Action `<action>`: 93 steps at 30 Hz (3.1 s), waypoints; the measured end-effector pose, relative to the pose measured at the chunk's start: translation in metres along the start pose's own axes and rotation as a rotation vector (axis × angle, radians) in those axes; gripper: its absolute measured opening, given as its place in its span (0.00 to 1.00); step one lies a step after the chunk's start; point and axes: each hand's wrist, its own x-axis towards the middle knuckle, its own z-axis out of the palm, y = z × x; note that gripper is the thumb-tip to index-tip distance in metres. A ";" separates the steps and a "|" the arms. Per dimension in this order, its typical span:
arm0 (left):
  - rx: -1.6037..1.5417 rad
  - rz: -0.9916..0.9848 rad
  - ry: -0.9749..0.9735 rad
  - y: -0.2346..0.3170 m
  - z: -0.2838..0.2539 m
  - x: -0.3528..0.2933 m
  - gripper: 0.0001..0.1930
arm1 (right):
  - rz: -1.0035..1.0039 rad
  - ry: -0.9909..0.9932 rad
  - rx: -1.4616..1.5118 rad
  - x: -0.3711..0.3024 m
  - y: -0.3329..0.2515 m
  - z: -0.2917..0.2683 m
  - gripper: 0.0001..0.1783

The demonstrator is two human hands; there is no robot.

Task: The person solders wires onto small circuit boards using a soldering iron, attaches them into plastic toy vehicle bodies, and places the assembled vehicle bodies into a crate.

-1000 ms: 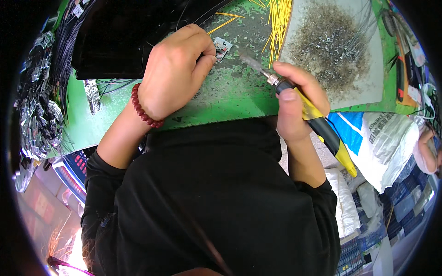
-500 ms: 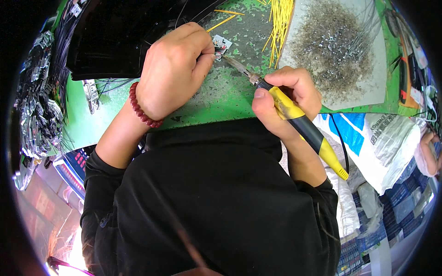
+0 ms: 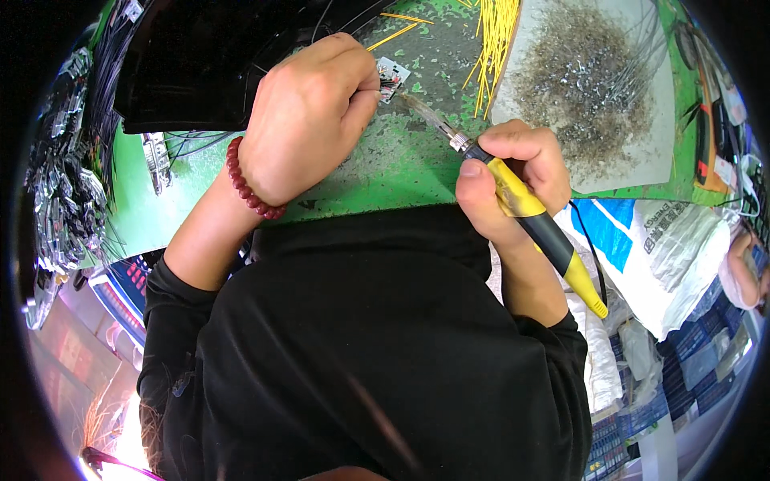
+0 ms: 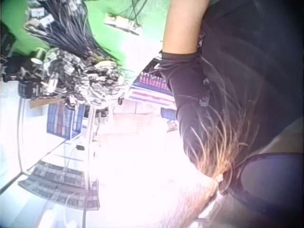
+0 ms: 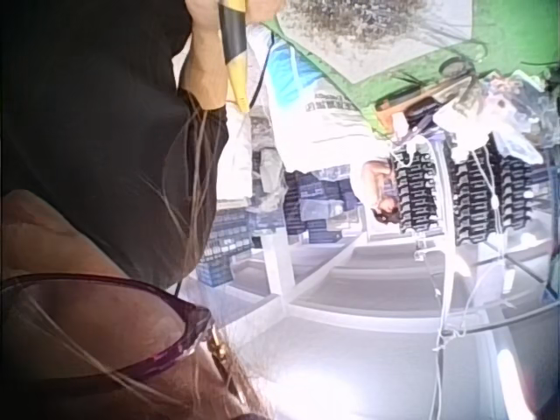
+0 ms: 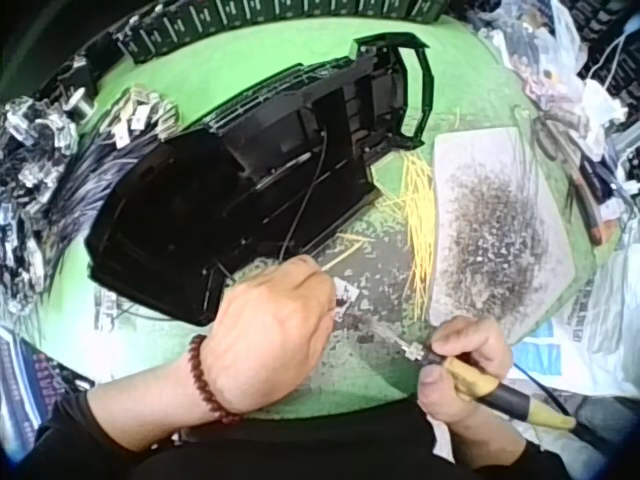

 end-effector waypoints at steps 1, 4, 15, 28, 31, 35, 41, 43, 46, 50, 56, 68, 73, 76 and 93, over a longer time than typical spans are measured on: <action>0.000 -0.001 0.000 0.000 0.000 0.000 0.03 | -0.004 -0.005 -0.006 0.000 0.000 0.000 0.15; 0.015 -0.003 -0.006 0.000 0.000 0.001 0.03 | 0.020 -0.019 0.001 0.002 -0.001 0.000 0.14; 0.069 0.031 0.038 0.000 0.004 -0.001 0.04 | 0.018 -0.060 -0.085 0.004 -0.003 0.001 0.13; 0.061 0.049 0.062 -0.001 0.006 -0.002 0.04 | -0.095 -0.085 -0.143 0.006 -0.001 0.002 0.14; 0.062 0.045 0.061 -0.001 0.006 -0.002 0.03 | -0.028 -0.062 0.006 -0.002 0.000 -0.004 0.16; 0.071 0.044 0.057 -0.001 0.007 -0.002 0.03 | -0.042 0.018 -0.073 0.001 -0.001 0.001 0.17; 0.057 0.031 0.046 0.000 0.001 -0.002 0.03 | 0.005 0.037 -0.062 0.006 -0.007 0.002 0.21; 0.044 0.034 0.042 -0.001 0.001 -0.001 0.02 | -0.045 0.019 -0.223 0.013 -0.006 -0.002 0.20; -0.007 0.015 0.012 -0.003 -0.004 0.001 0.03 | -0.083 -0.089 -0.196 0.029 -0.008 -0.001 0.20; -0.176 -0.048 -0.006 -0.003 -0.012 0.002 0.03 | -0.221 -0.108 -0.080 0.037 0.004 0.003 0.18; -0.422 -0.102 0.004 0.003 -0.039 0.005 0.04 | -0.744 -0.394 -0.674 0.079 -0.010 0.031 0.24; 0.107 0.174 0.420 0.009 -0.075 -0.026 0.18 | -0.416 -0.057 -0.113 0.077 -0.060 0.081 0.22; 0.001 0.209 0.442 0.007 -0.107 -0.033 0.11 | -0.433 0.028 -0.053 0.084 -0.055 0.063 0.25; -0.109 0.041 0.187 0.003 -0.134 -0.044 0.09 | -0.275 0.133 0.027 0.091 -0.056 0.035 0.25; 0.402 -0.105 0.344 -0.038 -0.130 0.059 0.11 | -0.607 0.292 -0.418 0.093 -0.047 0.012 0.19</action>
